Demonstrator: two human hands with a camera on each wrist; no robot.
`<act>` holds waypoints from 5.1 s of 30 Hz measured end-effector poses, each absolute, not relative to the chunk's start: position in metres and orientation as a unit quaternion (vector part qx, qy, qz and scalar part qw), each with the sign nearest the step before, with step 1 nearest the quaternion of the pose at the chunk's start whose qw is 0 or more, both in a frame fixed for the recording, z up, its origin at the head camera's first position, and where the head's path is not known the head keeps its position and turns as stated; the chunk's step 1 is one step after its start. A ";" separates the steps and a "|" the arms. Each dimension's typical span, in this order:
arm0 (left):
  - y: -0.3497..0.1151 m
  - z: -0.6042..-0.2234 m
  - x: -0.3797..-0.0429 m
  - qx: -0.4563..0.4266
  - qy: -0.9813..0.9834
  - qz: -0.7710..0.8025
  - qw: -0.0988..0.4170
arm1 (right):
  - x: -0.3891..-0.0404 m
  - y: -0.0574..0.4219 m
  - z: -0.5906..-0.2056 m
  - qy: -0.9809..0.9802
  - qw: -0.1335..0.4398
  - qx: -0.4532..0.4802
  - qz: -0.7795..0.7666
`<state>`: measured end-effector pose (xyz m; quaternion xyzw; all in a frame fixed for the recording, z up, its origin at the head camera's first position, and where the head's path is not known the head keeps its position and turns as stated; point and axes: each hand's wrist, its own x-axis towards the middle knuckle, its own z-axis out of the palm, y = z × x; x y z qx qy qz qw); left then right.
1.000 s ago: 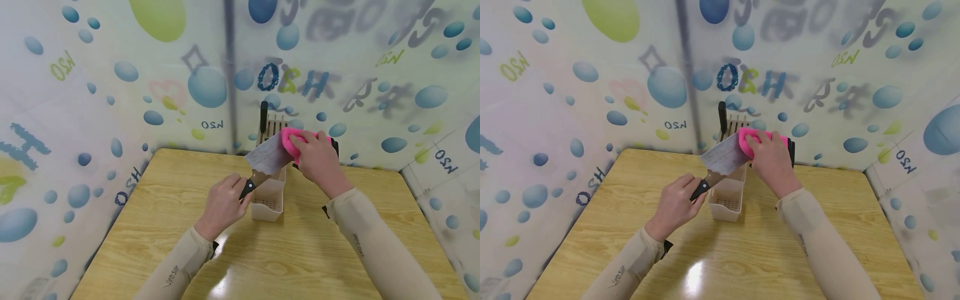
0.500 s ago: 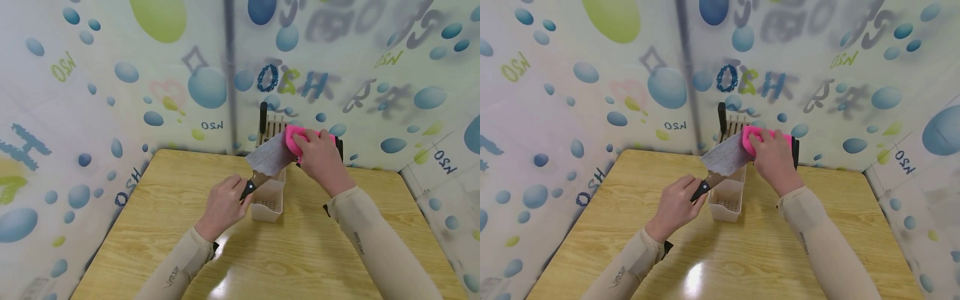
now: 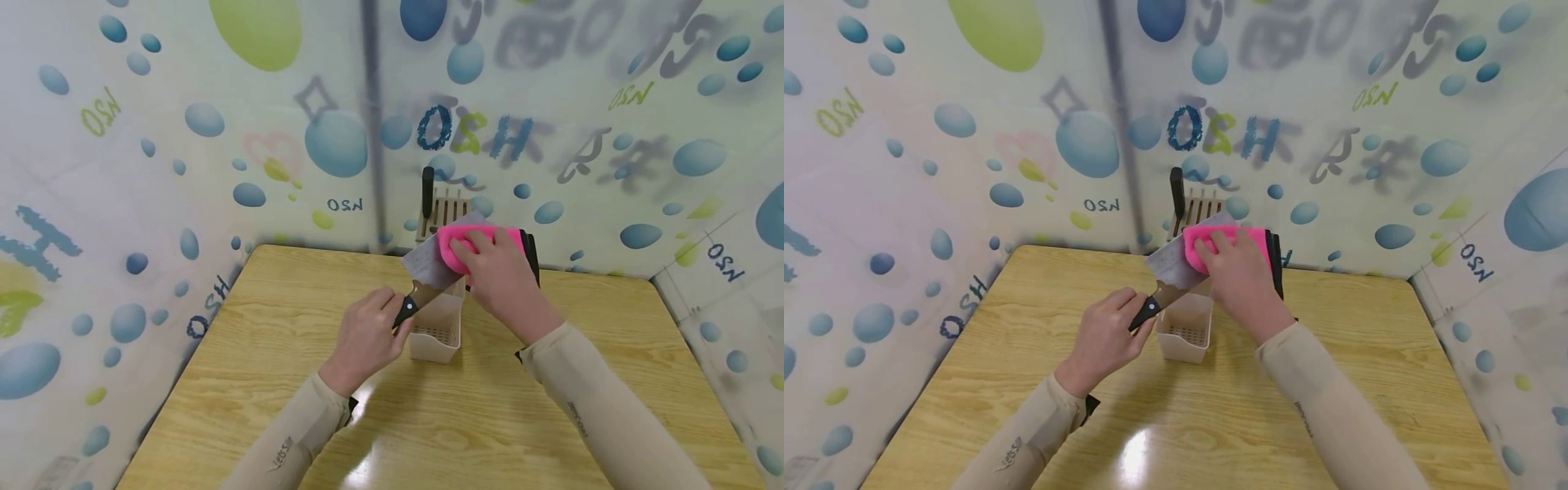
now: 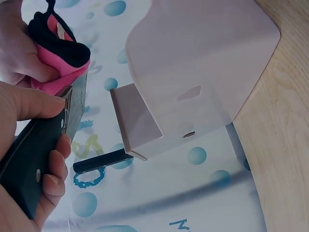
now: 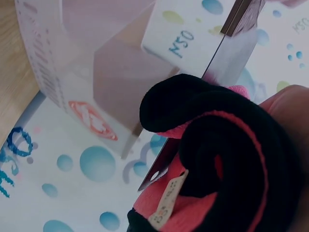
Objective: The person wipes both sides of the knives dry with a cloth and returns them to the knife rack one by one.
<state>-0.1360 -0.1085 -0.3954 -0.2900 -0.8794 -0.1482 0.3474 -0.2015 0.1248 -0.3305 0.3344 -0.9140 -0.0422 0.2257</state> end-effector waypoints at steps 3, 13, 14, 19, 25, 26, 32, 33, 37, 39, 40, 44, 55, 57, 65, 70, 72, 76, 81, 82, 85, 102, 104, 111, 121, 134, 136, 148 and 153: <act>-0.108 -0.397 -0.137 -0.288 -0.882 -0.148 0.342 | -0.197 0.121 -0.333 -0.899 0.248 0.359 -0.036; -0.107 -0.399 -0.138 -0.293 -0.879 -0.153 0.344 | -0.183 0.115 -0.334 -0.883 0.253 0.395 -0.028; -0.107 -0.399 -0.139 -0.294 -0.878 -0.153 0.344 | -0.182 0.116 -0.334 -0.883 0.248 0.397 -0.030; -0.108 -0.398 -0.139 -0.299 -0.876 -0.154 0.345 | -0.177 0.120 -0.334 -0.881 0.233 0.407 -0.052; -0.110 -0.397 -0.139 -0.301 -0.875 -0.159 0.343 | -0.175 0.123 -0.338 -0.882 0.228 0.409 -0.050; -0.110 -0.397 -0.139 -0.301 -0.876 -0.158 0.343 | -0.175 0.122 -0.338 -0.882 0.230 0.408 -0.047; -0.111 -0.397 -0.139 -0.304 -0.876 -0.146 0.344 | -0.175 0.116 -0.338 -0.876 0.251 0.410 -0.038; -0.111 -0.397 -0.139 -0.306 -0.876 -0.144 0.344 | -0.175 0.115 -0.338 -0.875 0.253 0.410 -0.039; -0.110 -0.397 -0.140 -0.313 -0.875 -0.135 0.344 | -0.176 0.110 -0.336 -0.875 0.251 0.410 -0.047; -0.109 -0.397 -0.140 -0.313 -0.876 -0.129 0.344 | -0.177 0.107 -0.336 -0.878 0.248 0.407 -0.051; -0.109 -0.398 -0.140 -0.312 -0.876 -0.127 0.345 | -0.177 0.106 -0.335 -0.879 0.246 0.406 -0.051; -0.108 -0.398 -0.139 -0.311 -0.877 -0.117 0.347 | -0.178 0.103 -0.334 -0.882 0.241 0.402 -0.047; -0.106 -0.401 -0.138 -0.295 -0.880 -0.131 0.348 | -0.177 0.101 -0.341 -0.881 0.252 0.396 -0.050; -0.106 -0.401 -0.138 -0.288 -0.882 -0.137 0.347 | -0.177 0.103 -0.344 -0.881 0.253 0.396 -0.059; -0.105 -0.400 -0.138 -0.264 -0.880 -0.164 0.359 | -0.177 0.121 -0.357 -0.891 0.254 0.375 -0.035; -0.104 -0.399 -0.139 -0.253 -0.876 -0.180 0.368 | -0.177 0.126 -0.360 -0.897 0.259 0.358 -0.007; -0.104 -0.399 -0.139 -0.252 -0.873 -0.186 0.373 | -0.176 0.125 -0.361 -0.898 0.261 0.354 0.002; -0.103 -0.398 -0.141 -0.250 -0.867 -0.197 0.383 | -0.173 0.122 -0.361 -0.899 0.268 0.345 0.026; -0.101 -0.396 -0.143 -0.247 -0.866 -0.203 0.385 | -0.168 0.116 -0.363 -0.900 0.271 0.339 0.041; -0.101 -0.396 -0.143 -0.246 -0.866 -0.205 0.383 | -0.167 0.115 -0.363 -0.900 0.272 0.339 0.039; -0.100 -0.395 -0.142 -0.244 -0.867 -0.209 0.380 | -0.165 0.113 -0.366 -0.895 0.282 0.344 0.034; -0.097 -0.393 -0.144 -0.243 -0.874 -0.203 0.369 | -0.154 0.100 -0.376 -0.866 0.326 0.378 0.039; -0.097 -0.393 -0.144 -0.244 -0.873 -0.206 0.369 | -0.155 0.101 -0.376 -0.869 0.325 0.371 0.037; -0.097 -0.394 -0.143 -0.252 -0.866 -0.219 0.373 | -0.161 0.105 -0.375 -0.871 0.330 0.363 0.022; -0.098 -0.394 -0.142 -0.255 -0.862 -0.216 0.381 | -0.174 0.113 -0.376 -0.874 0.347 0.341 0.023; -0.098 -0.395 -0.142 -0.249 -0.861 -0.222 0.384 | -0.176 0.113 -0.378 -0.872 0.348 0.341 0.043; -0.099 -0.395 -0.143 -0.248 -0.861 -0.223 0.385 | -0.173 0.110 -0.378 -0.875 0.340 0.342 0.039; -0.099 -0.393 -0.144 -0.251 -0.860 -0.234 0.378 | -0.166 0.107 -0.379 -0.873 0.333 0.353 0.055; -0.098 -0.391 -0.143 -0.256 -0.856 -0.234 0.383 | -0.172 0.112 -0.378 -0.873 0.339 0.341 0.079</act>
